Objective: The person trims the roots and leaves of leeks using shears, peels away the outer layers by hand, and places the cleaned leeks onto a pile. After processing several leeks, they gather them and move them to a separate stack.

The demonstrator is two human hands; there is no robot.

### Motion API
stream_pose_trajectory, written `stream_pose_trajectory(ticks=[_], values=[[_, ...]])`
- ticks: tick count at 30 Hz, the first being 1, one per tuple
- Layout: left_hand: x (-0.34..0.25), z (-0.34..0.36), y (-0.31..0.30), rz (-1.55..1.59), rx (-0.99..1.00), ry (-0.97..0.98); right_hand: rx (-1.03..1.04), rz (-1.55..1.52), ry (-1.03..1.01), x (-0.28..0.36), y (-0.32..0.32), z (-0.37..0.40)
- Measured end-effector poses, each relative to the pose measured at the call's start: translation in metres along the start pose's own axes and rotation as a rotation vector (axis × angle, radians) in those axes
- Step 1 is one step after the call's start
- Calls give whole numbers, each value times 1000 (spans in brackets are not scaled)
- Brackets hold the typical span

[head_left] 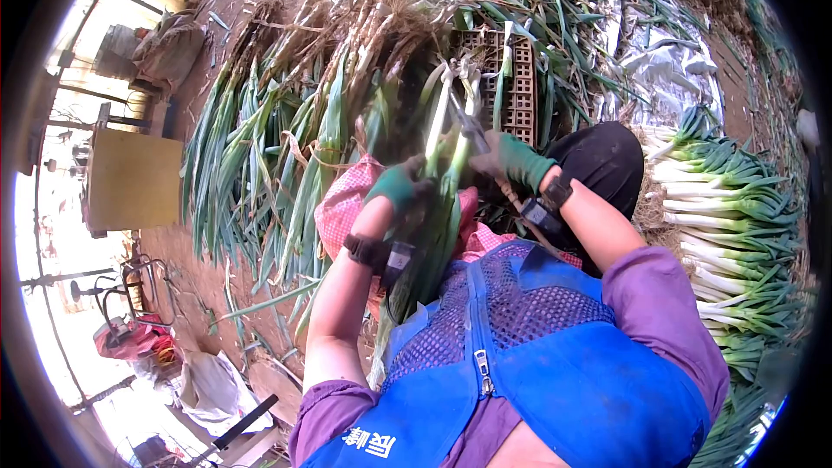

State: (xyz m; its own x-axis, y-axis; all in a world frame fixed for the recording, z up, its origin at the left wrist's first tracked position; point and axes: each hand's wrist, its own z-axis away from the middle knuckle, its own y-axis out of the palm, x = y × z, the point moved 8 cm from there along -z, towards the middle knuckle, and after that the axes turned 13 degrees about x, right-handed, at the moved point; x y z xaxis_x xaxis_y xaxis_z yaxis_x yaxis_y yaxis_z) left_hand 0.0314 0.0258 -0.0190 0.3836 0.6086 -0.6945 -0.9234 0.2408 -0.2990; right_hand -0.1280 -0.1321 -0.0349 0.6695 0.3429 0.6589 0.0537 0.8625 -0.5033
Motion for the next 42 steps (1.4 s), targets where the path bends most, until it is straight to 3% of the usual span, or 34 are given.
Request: stream_pose_trajectory(ticks=[5, 6, 10, 13, 14, 18, 22, 24, 27, 28, 31, 32, 34, 37, 39, 41, 42], values=[[4, 13, 2, -162, -61, -4, 135, -64, 44, -10, -14, -46], [2, 16, 3, -155, -47, -17, 75, -61, 68, -5, -18, -41], [-5, 31, 13, 183, 21, 19, -98, 32, -37, 3, -7, -33], [-14, 40, 12, 282, 22, 41, -32, 35, 90, -15, -13, -37], [-18, 46, 12, 333, 30, 36, -90, 65, 60, -13, -13, -38], [-11, 43, 18, 469, 104, 64, 24, -21, 59, 2, -17, -34], [-4, 43, 15, 264, 20, 98, -35, 106, 34, 6, -17, -47], [18, 29, 19, 86, -3, 138, -74, 55, 118, -14, -17, -62], [-29, 69, 18, -556, 68, -164, 42, -168, 153, -18, -19, -45], [-52, 88, 15, -630, 25, -102, 15, -73, 143, -20, -18, -42], [-65, 117, -9, -364, 189, 97, 4, 70, 128, -21, -5, -15], [-72, 130, -28, -145, 198, 67, -2, 94, 99, -29, 5, -11], [-79, 137, -81, 20, 87, 292, -42, 90, 80, -32, 15, 9], [-24, 99, -178, 407, -290, 368, -48, 36, 68, -26, 26, 30], [20, 51, -220, 278, -528, 258, -42, 24, 0, -28, 36, 29], [48, 8, -223, -169, -524, -7, -72, 77, -8, -44, 46, 19], [69, -10, -213, -138, -448, -220, -51, 69, 36, -44, 45, 19]])
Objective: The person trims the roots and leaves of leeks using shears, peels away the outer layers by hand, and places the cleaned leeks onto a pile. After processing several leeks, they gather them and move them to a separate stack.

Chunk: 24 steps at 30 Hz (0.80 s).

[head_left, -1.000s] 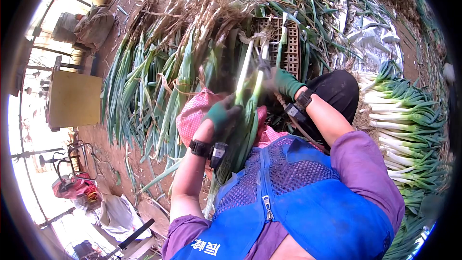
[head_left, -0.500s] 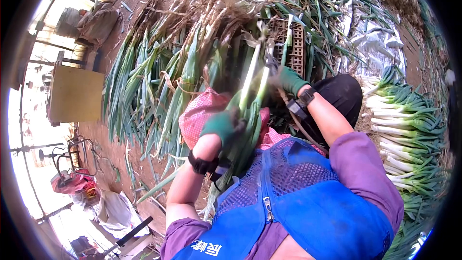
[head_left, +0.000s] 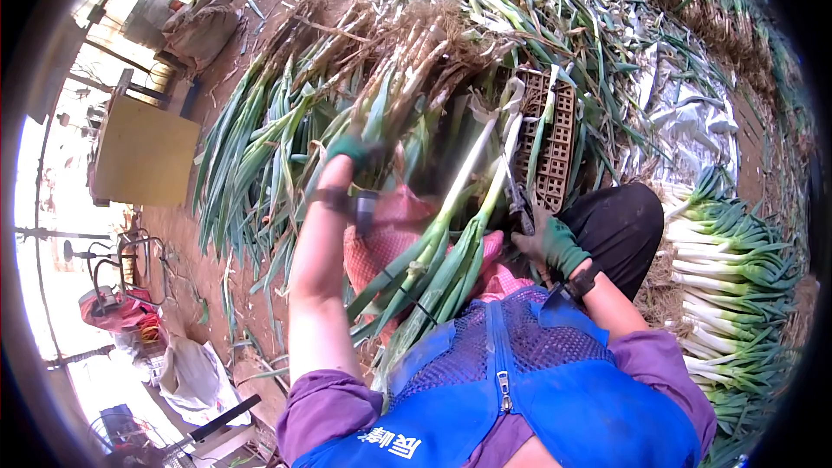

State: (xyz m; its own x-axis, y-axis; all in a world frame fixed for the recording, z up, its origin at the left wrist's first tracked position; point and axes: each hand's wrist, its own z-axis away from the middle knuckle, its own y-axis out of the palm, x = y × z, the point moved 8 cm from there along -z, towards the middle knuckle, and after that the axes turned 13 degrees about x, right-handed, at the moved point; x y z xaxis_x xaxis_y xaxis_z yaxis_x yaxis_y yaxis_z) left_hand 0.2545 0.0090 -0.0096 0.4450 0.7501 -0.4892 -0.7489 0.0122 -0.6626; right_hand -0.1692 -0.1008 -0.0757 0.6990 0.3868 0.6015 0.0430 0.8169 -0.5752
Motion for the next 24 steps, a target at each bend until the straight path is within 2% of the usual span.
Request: stream_pose_trajectory(ticks=[1, 3, 5, 6, 7, 9, 11, 13, 14, 16, 17, 18, 19, 20, 21, 22, 23, 24], values=[[25, -35, 17, -202, -23, -93, 26, -4, 29, -3, 2, -3], [30, -30, 28, -308, -212, -162, 74, -12, 86, -8, 5, -9], [28, -28, 20, -229, -119, -124, 44, 12, 74, -7, 1, -7], [54, -51, 19, -101, -128, 50, 61, -7, 85, -9, 4, -7], [54, -41, 9, 71, -152, 155, 75, -28, 92, -9, 5, -9], [72, -31, -10, 781, -104, 203, 57, -23, 83, -8, 3, -10], [44, 12, -50, 831, -180, 298, 13, -5, 53, -8, 4, -10], [75, 20, -121, 698, -482, 275, -80, 24, 7, -10, 3, -13], [77, 50, -143, 670, -741, 242, -11, -94, 23, -9, 3, -10], [85, 98, -172, 207, -1227, -63, -33, -23, 13, -2, -2, -6], [80, 116, -174, -244, -1396, -343, -48, 8, 11, 1, -4, -4], [64, 126, -164, -163, -1247, -360, -43, 17, 19, 1, -5, -3], [50, 114, -150, -370, -1199, -311, -38, 26, 27, 1, -6, -3], [43, 94, -134, -320, -1003, -31, -27, 35, 38, 1, -3, -2], [26, 74, -107, -244, -704, 6, -10, 22, 39, 0, 0, -3], [43, 27, -74, -97, -530, 364, 6, 12, 40, 0, 1, -5], [36, 16, -44, -166, -422, 232, 17, 6, 43, -1, 0, -5], [39, -2, -16, -74, -185, 86, 22, 22, 55, -2, 0, -5]])
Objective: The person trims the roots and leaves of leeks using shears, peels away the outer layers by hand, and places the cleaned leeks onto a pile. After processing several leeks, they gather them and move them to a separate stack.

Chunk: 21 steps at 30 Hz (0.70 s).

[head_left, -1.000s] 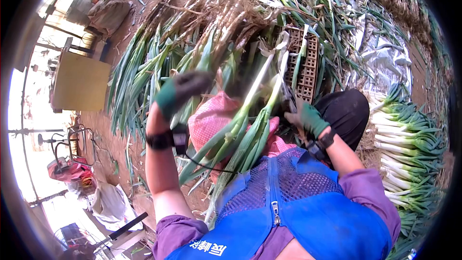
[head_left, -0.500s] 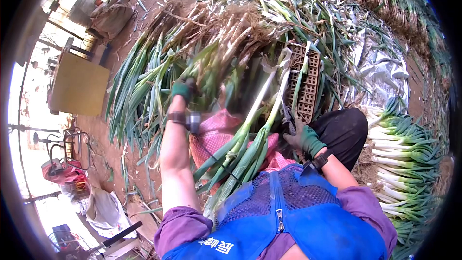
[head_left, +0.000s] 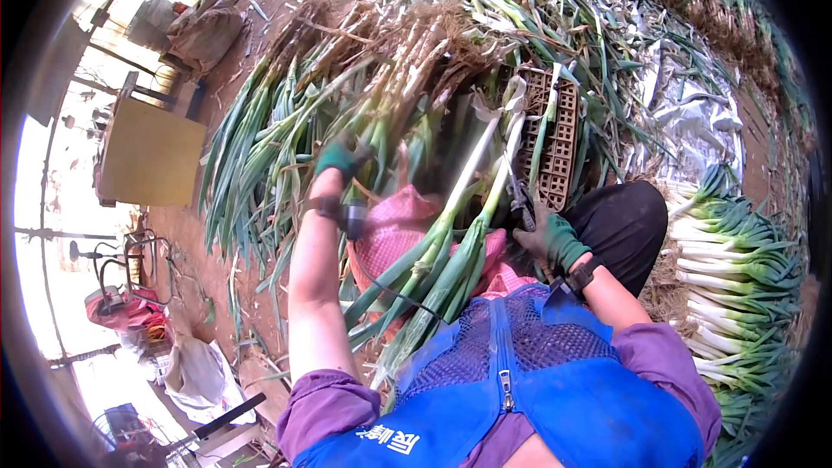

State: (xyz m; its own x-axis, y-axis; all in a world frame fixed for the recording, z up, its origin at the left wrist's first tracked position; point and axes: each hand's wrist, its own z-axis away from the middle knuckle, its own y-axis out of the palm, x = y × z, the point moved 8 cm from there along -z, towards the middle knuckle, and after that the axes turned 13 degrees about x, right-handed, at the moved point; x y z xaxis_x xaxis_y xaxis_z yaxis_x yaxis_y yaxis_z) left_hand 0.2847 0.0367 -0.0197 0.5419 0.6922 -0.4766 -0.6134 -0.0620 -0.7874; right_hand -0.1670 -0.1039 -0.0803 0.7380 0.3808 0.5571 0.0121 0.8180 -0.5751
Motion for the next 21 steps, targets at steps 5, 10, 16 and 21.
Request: stream_pose_trajectory(ticks=[5, 10, 16, 21], values=[[-32, -5, 32, -267, 89, -182, -14, 18, 3, -8, 10, -1], [1, -16, 25, -193, 97, -169, -118, 1, -128, -14, 7, -5], [16, 11, -38, 25, -103, -60, 5, -9, -4, -7, 2, 1], [-80, 83, -114, 8, -58, 5, -6, -14, -6, -12, 3, -1]])
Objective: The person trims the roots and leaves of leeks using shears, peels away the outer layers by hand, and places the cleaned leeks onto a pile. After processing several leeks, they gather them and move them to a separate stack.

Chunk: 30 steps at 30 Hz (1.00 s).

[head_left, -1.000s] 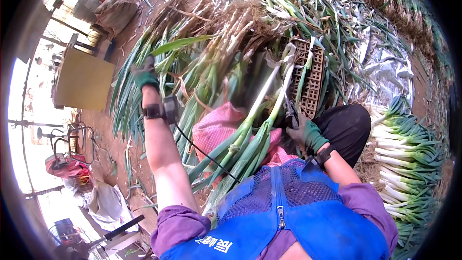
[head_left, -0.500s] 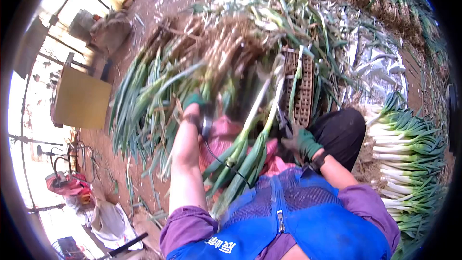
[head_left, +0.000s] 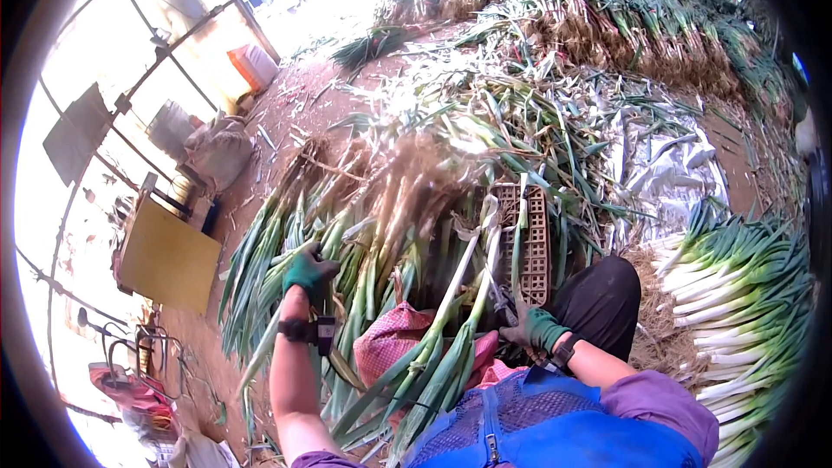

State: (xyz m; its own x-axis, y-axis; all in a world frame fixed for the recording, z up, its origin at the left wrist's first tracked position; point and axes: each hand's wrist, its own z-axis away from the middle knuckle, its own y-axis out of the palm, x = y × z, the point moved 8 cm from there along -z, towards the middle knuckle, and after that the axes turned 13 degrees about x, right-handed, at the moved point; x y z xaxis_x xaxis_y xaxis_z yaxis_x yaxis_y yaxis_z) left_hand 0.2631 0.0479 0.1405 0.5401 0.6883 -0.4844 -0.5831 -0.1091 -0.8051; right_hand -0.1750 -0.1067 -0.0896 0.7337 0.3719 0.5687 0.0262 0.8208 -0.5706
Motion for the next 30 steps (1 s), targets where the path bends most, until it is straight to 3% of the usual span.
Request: stream_pose_trajectory(ticks=[1, 2, 4, 6, 8, 9, 10, 11, 13, 15, 16, 18, 20, 21, 22, 24, 25, 26, 28, 30], values=[[-32, 24, -2, 65, 30, 59, 5, -11, 2, -1, 1, 1], [-45, 31, 4, -110, 87, 21, 11, -22, 4, 0, 0, 2], [-58, 38, 42, -143, 234, -16, 40, -43, 12, 4, -3, 6], [-84, 50, 78, -312, 252, -20, 83, -64, 22, 11, -7, 13], [-63, 30, 124, -252, 368, -39, 47, -33, 11, 8, -6, 12], [-37, 5, 150, -208, 329, -19, 38, -38, 1, 8, -6, 12], [-26, -3, 163, -94, 420, -143, 28, -44, -9, 7, -5, 12], [-12, -34, 187, -361, 424, 187, 16, -40, -16, 8, -5, 13], [-5, -46, 199, -220, 418, 263, 31, -34, 0, 10, -7, 19], [2, -46, 189, 166, 378, 118, 60, -45, 9, 16, -10, 25], [-11, -23, 173, 367, 332, -146, 54, -46, 5, 14, -11, 24], [-20, 0, 161, 381, 362, -153, 52, -51, -5, 10, -8, 17], [-14, 4, 158, 125, 388, 152, -119, -105, -95, 9, -12, 16], [-14, 12, 154, -63, 361, 324, -88, -113, -170, 27, -19, 24], [-25, 32, 155, -430, 292, 655, -53, -121, -245, 49, -32, 30], [-28, 49, 152, -313, 277, 680, -54, -207, -431, 87, -42, 24], [-31, 58, 151, -255, 270, 694, -10, -112, -405, 108, -50, 25], [-25, 55, 154, -99, 305, 623, 25, -13, -384, 130, -61, 24], [-4, 46, 168, 580, 456, 141, 32, 83, -408, 163, -71, 2], [-24, 72, 157, 792, 417, -69, 35, 119, -357, 182, -81, -23]])
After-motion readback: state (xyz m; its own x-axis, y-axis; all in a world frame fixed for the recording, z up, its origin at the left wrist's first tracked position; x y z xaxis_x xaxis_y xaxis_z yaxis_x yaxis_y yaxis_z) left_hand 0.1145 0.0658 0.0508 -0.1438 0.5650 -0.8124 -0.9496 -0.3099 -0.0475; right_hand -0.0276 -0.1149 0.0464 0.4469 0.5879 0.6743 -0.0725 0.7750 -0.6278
